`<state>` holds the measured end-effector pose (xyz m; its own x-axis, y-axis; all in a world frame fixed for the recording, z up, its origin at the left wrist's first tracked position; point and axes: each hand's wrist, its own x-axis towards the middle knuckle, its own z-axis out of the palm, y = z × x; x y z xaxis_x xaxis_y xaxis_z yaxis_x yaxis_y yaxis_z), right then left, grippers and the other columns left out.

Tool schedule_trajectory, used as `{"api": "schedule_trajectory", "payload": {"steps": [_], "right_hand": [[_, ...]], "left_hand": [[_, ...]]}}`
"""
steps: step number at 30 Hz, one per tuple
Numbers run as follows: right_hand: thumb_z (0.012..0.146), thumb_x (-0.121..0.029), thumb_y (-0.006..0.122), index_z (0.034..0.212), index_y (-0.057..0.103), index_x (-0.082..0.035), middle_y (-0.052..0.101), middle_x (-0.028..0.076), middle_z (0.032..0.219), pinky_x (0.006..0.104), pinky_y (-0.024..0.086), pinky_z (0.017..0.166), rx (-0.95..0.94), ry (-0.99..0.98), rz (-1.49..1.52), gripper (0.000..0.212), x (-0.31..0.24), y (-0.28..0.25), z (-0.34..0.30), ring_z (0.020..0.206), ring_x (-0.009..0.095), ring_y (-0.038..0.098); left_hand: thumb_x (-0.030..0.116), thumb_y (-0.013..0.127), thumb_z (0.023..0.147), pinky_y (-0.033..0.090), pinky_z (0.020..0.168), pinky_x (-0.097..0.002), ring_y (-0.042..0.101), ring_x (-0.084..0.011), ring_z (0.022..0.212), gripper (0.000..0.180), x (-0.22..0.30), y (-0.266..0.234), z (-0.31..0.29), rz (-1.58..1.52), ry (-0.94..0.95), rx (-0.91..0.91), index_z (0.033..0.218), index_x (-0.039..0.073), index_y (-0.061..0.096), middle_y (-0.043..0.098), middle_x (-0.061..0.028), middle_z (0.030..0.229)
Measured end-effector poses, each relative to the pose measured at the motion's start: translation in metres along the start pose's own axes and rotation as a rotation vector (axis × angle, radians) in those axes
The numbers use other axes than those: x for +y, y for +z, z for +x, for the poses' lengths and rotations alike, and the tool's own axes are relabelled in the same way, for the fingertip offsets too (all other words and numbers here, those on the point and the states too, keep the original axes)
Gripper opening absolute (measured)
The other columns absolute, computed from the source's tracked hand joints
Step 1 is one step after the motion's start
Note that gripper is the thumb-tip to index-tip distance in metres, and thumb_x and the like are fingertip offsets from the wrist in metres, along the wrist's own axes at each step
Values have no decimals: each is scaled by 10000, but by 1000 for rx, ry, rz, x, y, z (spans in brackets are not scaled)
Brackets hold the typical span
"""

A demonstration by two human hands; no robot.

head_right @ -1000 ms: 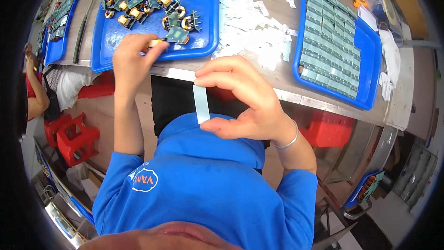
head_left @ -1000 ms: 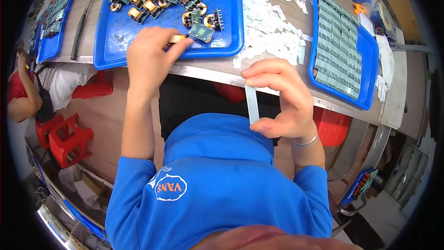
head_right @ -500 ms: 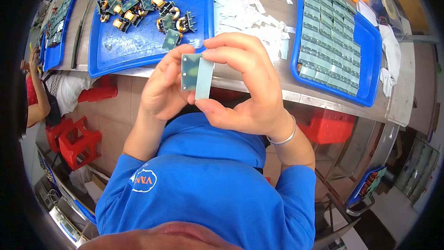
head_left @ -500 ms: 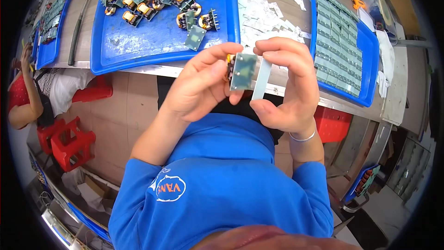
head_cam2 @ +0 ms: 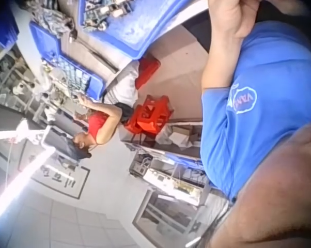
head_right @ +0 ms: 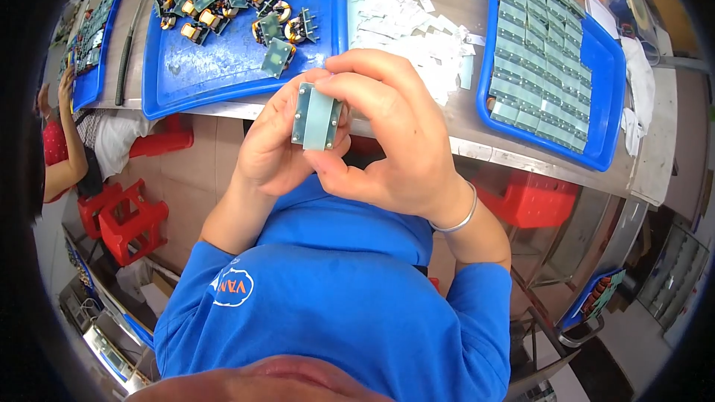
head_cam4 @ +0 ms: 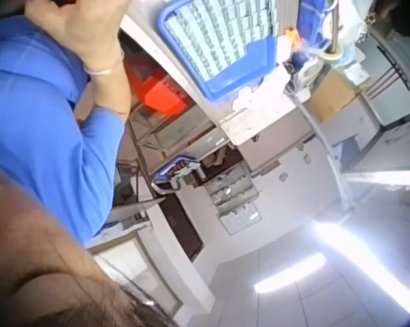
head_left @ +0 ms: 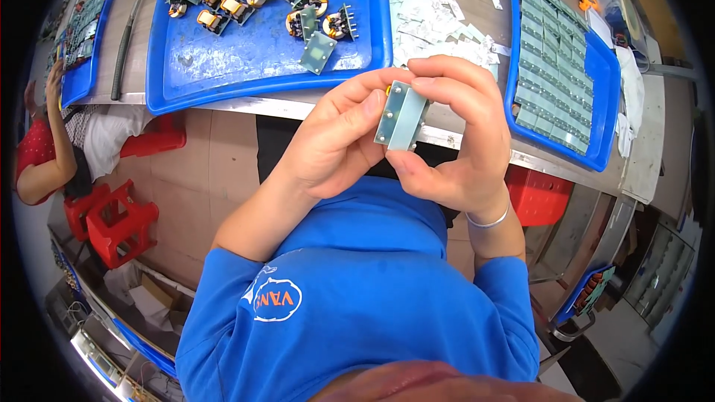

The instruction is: The person assembles electronic components by hand, attaching plastic housings and applying adhesive strips to the circuit boards.

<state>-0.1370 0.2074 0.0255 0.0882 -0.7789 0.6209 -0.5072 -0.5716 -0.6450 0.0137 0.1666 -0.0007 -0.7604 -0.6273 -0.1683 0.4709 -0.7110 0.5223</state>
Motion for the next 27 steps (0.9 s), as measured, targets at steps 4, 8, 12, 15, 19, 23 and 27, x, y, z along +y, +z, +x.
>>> {"api": "schedule_trajectory", "payload": {"steps": [4,8,12,15,19,23,27], "right_hand": [[537,-48,738,1078,514,-35,515,153,1063,327,482,735,8,-5,-26,586,1,0,-1,924,272,542],[539,-50,739,1080,514,-35,517,152,1060,325,482,734,8,3,-26,586,1,0,-1,924,271,542],[542,-50,739,1078,518,-32,518,154,1058,322,485,730,8,-3,-18,580,2,0,0,920,269,547],[548,-49,739,1076,523,-30,518,154,1059,321,487,727,9,-1,-13,571,2,1,0,917,266,550],[554,-49,739,1075,526,-29,518,154,1060,319,488,725,11,2,-7,563,2,1,0,919,264,550],[557,-51,739,1077,525,-27,518,154,1060,320,487,725,11,-1,-6,562,4,1,1,919,265,550],[557,-51,737,1074,522,-35,518,159,1055,324,486,726,20,8,-3,561,5,2,0,913,271,551]], "left_hand": [[338,569,841,437,611,-291,527,-179,784,470,-2,-1,0,-8,9,-10,1175,49,408,518,-112,938],[335,557,849,432,622,-296,523,-179,784,458,-2,0,1,4,16,-19,1172,47,409,519,-114,942],[327,550,853,430,623,-296,522,-177,778,446,-1,2,1,4,19,-20,1170,45,410,521,-112,939],[323,547,856,435,629,-298,525,-178,779,444,-1,1,1,2,20,-10,1174,46,410,523,-111,939],[320,545,857,444,640,-303,529,-181,781,447,-2,-3,2,6,21,-8,1181,45,407,526,-109,939],[174,416,933,476,853,-327,531,-158,1024,300,-5,-15,6,-201,33,-259,1204,49,451,532,-71,1101],[177,427,930,476,844,-319,533,-151,1011,302,-4,-14,6,-193,33,-246,1203,51,456,536,-64,1092]]}}
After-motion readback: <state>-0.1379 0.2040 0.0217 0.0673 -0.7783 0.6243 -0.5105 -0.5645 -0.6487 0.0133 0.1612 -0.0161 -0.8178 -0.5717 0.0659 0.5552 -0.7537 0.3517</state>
